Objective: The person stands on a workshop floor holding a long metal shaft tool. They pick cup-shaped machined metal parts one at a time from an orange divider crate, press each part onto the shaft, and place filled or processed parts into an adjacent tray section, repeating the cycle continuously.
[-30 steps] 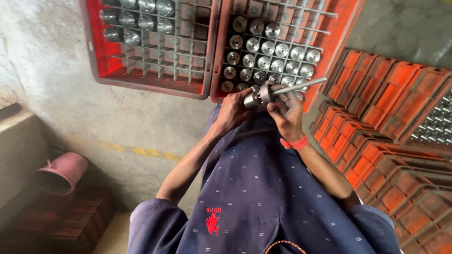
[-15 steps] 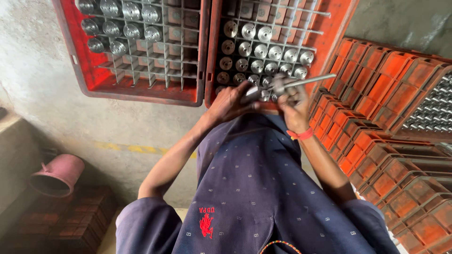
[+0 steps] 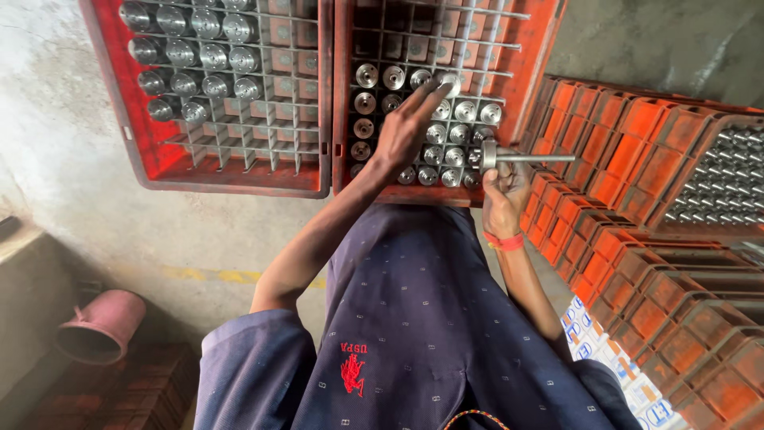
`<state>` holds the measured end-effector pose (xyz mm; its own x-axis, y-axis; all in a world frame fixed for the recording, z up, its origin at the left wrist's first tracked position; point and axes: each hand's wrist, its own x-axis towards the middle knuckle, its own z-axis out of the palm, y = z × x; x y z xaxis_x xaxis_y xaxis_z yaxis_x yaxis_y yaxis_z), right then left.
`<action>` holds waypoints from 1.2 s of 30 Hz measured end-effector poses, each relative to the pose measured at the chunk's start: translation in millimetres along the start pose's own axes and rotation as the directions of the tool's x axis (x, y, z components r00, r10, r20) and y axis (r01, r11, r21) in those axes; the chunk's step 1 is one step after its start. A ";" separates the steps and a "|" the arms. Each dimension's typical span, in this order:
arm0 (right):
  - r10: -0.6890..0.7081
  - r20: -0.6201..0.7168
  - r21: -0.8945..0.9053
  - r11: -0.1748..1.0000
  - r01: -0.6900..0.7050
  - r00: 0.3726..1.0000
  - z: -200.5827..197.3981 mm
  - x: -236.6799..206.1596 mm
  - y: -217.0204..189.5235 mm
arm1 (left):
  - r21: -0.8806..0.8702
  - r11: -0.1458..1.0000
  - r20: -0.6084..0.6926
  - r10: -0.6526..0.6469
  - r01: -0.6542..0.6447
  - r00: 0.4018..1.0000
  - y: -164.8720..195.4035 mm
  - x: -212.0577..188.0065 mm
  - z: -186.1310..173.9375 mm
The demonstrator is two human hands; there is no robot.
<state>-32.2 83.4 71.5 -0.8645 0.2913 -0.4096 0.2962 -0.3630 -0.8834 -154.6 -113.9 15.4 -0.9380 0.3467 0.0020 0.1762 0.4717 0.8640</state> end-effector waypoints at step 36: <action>0.102 0.457 -0.112 0.992 -0.056 0.884 -51.8 19.9 -26.7 | -0.104 0.896 -0.342 -0.440 0.432 0.830 75.0 -86.8 33.0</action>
<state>-36.4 144.7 75.1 -0.9193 -0.1841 -0.3477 0.3880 -0.2775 -0.8789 -50.1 -81.8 63.4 -0.9584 -0.1967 -0.2069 -0.2787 0.4881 0.8271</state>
